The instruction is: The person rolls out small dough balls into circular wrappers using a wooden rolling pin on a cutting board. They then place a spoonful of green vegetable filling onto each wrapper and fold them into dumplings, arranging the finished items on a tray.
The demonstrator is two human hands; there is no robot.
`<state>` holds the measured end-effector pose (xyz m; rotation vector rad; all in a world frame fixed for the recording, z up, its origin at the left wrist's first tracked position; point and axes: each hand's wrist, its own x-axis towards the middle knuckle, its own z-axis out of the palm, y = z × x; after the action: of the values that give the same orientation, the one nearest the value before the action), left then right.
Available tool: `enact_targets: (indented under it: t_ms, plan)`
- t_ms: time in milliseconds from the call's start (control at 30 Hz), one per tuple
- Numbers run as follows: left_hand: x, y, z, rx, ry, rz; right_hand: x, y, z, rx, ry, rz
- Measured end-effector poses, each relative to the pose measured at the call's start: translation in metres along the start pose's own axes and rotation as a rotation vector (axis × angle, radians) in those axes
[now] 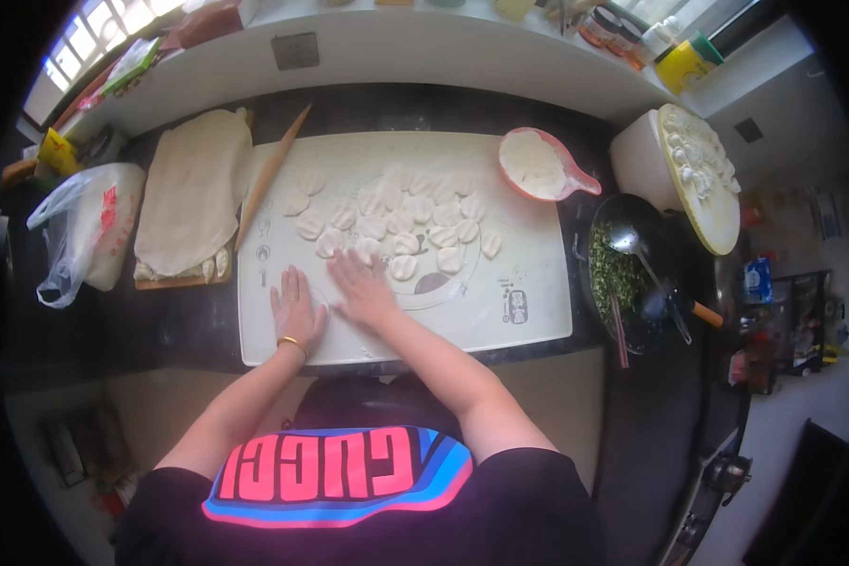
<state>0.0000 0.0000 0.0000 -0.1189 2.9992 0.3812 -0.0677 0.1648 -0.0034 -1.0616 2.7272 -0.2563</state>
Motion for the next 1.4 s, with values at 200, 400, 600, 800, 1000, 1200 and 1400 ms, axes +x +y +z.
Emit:
enact_targets:
  t_ms: [200, 400, 600, 800, 1000, 1200, 1400]
  plan:
    - [0.003, 0.006, -0.002, 0.02, 0.012, 0.0, -0.025, 0.067, -0.047, 0.079, 0.253, 0.358]
    - [0.019, 0.003, 0.0, -0.059, 0.066, 0.056, -0.071, 0.126, -0.025, -0.011, 0.366, 0.609]
    - [0.148, 0.001, -0.018, -0.089, 0.257, 0.097, -0.019, 0.172, -0.049, -0.059, 0.295, 0.46]
    - [0.204, 0.026, -0.012, -0.031, 0.093, 0.36, 0.002, 0.203, -0.06, -0.056, 0.234, 0.239]
    - [0.227, 0.07, -0.009, -0.027, 0.015, 0.456, -0.041, 0.2, -0.059, 0.066, 0.164, 0.114]
    - [0.224, 0.093, -0.02, 0.144, -0.028, 0.414, -0.035, 0.21, -0.063, 0.149, 0.742, 0.363]
    - [0.182, 0.162, -0.016, 0.095, -0.2, 0.61, -0.037, 0.242, -0.104, 0.182, 0.916, 0.569]
